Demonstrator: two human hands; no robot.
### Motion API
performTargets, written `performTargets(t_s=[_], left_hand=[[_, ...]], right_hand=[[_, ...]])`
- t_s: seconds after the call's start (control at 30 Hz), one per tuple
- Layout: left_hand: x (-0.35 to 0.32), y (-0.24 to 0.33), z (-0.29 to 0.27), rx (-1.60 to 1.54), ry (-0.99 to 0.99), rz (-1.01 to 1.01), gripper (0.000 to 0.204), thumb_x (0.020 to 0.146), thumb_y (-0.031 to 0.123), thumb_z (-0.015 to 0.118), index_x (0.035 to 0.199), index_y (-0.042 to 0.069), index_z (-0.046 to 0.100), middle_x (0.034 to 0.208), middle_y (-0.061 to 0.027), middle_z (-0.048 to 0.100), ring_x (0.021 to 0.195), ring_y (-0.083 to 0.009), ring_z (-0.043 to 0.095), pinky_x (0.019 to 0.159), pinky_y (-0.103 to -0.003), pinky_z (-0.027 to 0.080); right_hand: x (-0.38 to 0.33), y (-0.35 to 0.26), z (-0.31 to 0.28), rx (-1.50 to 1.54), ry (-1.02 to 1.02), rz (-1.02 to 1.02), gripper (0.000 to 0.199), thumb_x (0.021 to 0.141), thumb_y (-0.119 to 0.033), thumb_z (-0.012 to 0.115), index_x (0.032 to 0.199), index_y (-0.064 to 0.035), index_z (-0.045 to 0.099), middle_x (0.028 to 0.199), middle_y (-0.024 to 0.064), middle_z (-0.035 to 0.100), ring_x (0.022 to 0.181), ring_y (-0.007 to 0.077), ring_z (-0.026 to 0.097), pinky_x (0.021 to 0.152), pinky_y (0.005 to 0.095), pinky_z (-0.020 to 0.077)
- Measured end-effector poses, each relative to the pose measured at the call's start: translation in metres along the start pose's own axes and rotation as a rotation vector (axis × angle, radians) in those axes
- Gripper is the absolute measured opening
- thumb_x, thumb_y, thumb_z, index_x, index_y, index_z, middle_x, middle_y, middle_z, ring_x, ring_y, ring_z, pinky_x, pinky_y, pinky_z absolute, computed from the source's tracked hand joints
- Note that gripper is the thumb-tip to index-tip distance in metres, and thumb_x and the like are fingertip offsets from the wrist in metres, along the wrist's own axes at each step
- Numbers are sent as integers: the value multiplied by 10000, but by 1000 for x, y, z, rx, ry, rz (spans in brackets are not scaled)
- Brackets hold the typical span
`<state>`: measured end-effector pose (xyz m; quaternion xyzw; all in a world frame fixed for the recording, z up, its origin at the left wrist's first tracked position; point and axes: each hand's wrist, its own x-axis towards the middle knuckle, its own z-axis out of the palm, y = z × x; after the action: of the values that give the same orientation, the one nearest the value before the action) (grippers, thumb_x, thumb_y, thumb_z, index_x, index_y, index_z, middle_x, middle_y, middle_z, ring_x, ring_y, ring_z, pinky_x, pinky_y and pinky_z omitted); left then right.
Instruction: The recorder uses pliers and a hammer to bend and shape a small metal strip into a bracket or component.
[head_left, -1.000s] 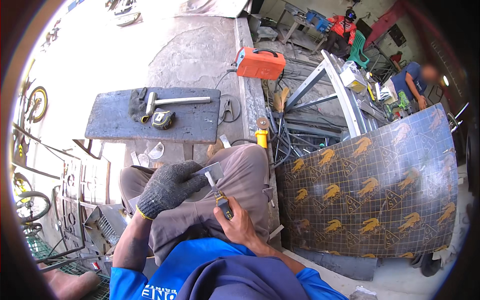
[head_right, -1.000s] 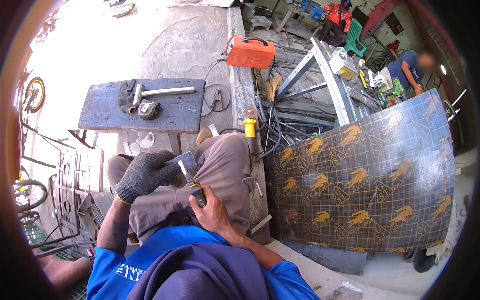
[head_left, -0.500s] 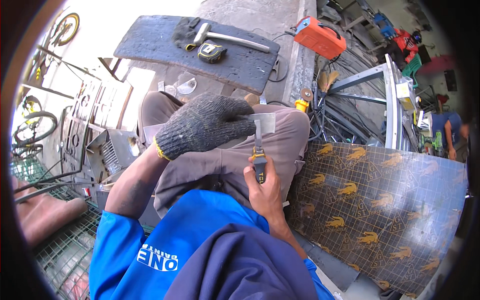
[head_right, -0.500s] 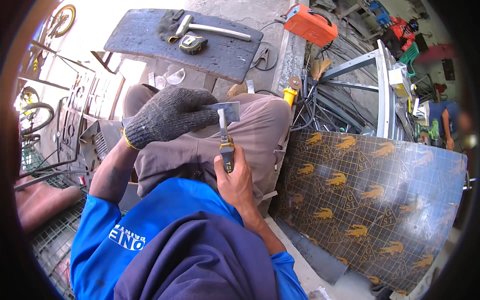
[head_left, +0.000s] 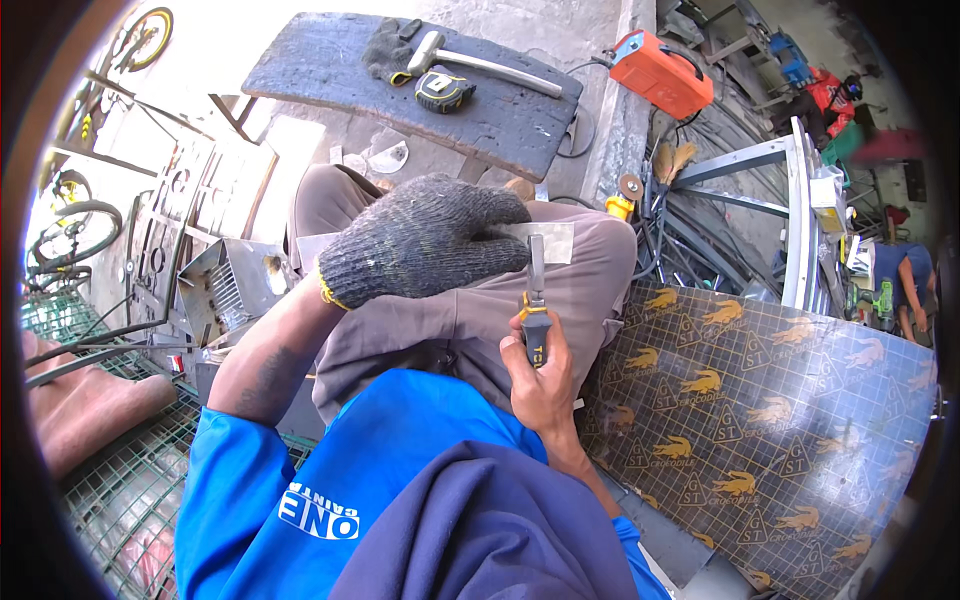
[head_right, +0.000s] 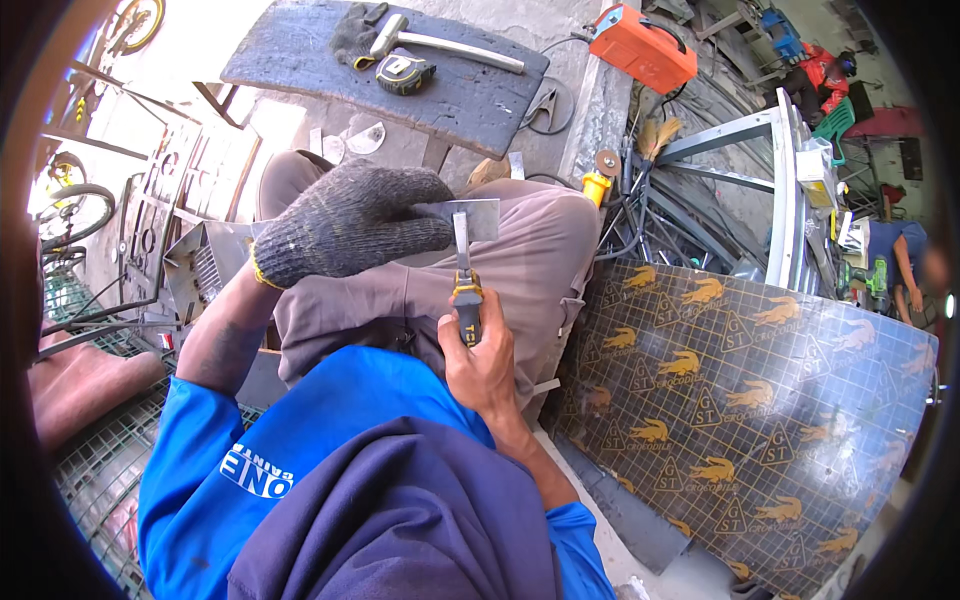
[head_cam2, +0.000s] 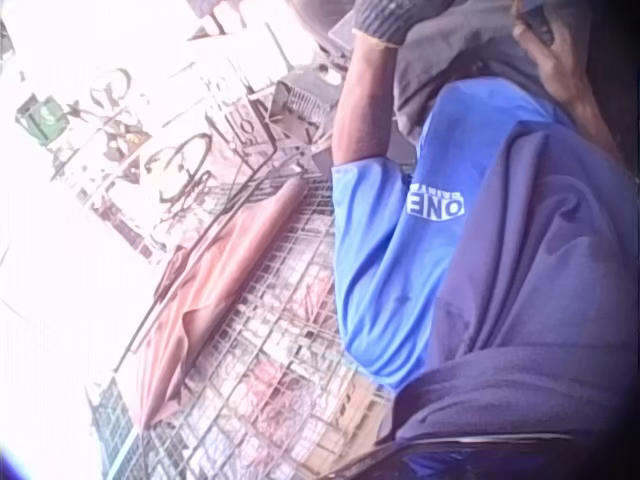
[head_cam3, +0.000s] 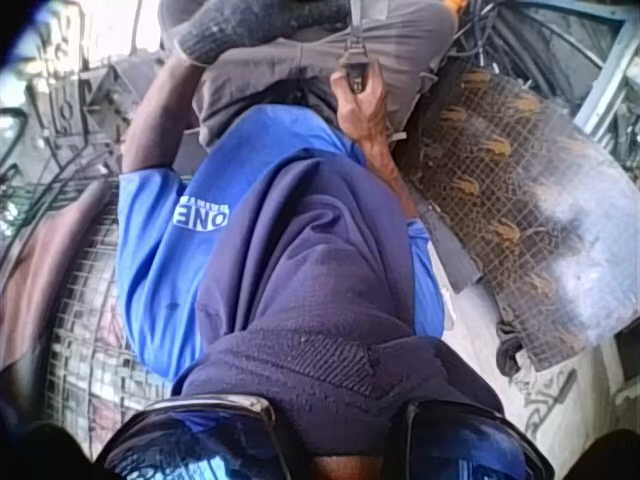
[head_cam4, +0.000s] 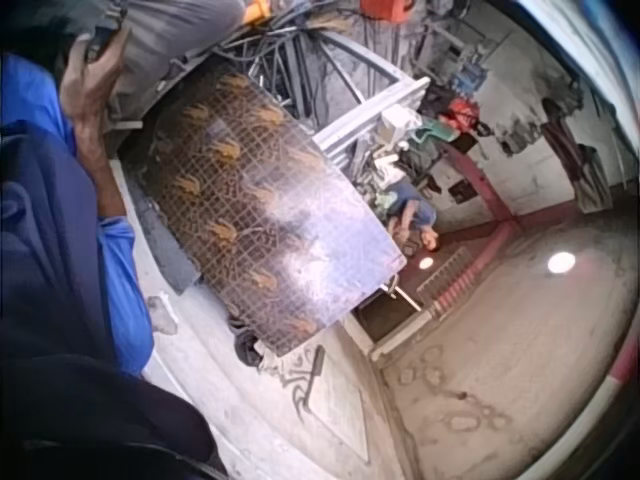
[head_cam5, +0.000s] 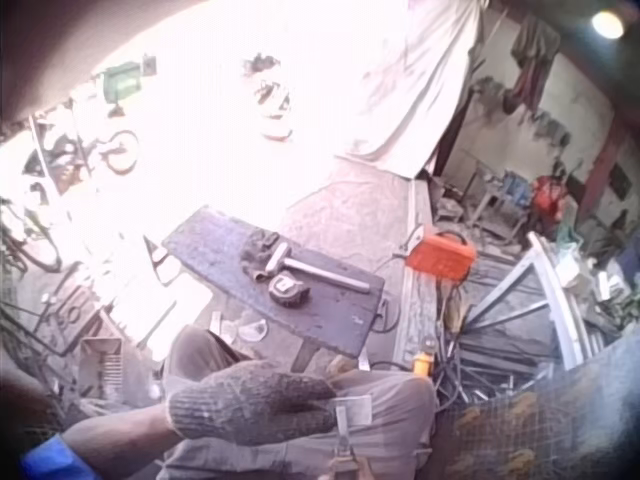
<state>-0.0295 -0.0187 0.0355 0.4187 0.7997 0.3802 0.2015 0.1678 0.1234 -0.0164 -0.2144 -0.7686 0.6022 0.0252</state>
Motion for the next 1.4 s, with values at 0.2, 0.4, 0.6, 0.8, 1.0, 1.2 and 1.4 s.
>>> performTargets(t_s=[0.2,0.4,0.6,0.8,1.0,1.2,1.4], left_hand=[[-6,1,-3,25,42,67,308,941,293,720,1121,44,702,902,-175,732,828,-326,731,728,-394,555],[-14,2,-6,-2,79,90,285,936,280,722,1100,47,707,881,-167,725,814,-333,721,722,-402,549],[-18,3,-6,-2,80,86,272,928,261,729,1108,58,706,863,-164,715,794,-332,709,707,-404,535],[-22,-1,-10,-51,117,160,270,910,254,745,1088,56,703,815,-166,686,759,-351,681,681,-415,515],[-27,-2,-17,-12,134,202,310,872,251,780,1090,47,697,797,-160,665,750,-352,669,675,-415,510],[-26,-11,-20,-68,165,279,348,818,263,815,1060,39,704,794,-157,664,751,-349,674,666,-404,511],[-24,-11,-28,16,117,244,395,804,318,826,1067,43,718,763,-151,662,697,-320,676,635,-400,511]], right_hand=[[-2,-9,1,11,-8,-51,179,907,-78,612,1061,-4,559,769,84,579,633,143,549,605,338,454],[-5,-17,-3,77,-63,37,199,888,-17,603,1084,-6,575,917,59,600,848,128,562,786,299,478],[-7,-20,-4,110,-97,60,198,876,-8,603,1072,-18,575,894,34,582,830,98,533,776,274,466],[-7,-25,-3,74,-113,17,217,867,-6,598,1081,-17,569,892,39,582,834,102,539,769,278,467],[-10,-29,0,48,-134,-1,215,865,-6,597,1077,-21,562,854,42,566,709,83,513,644,261,445],[-11,-31,5,101,-150,39,208,859,-41,615,1049,-13,537,756,71,571,655,140,539,626,331,461],[-14,-29,14,180,-147,84,215,863,-34,618,1060,-14,533,752,69,565,649,127,538,607,320,451]])
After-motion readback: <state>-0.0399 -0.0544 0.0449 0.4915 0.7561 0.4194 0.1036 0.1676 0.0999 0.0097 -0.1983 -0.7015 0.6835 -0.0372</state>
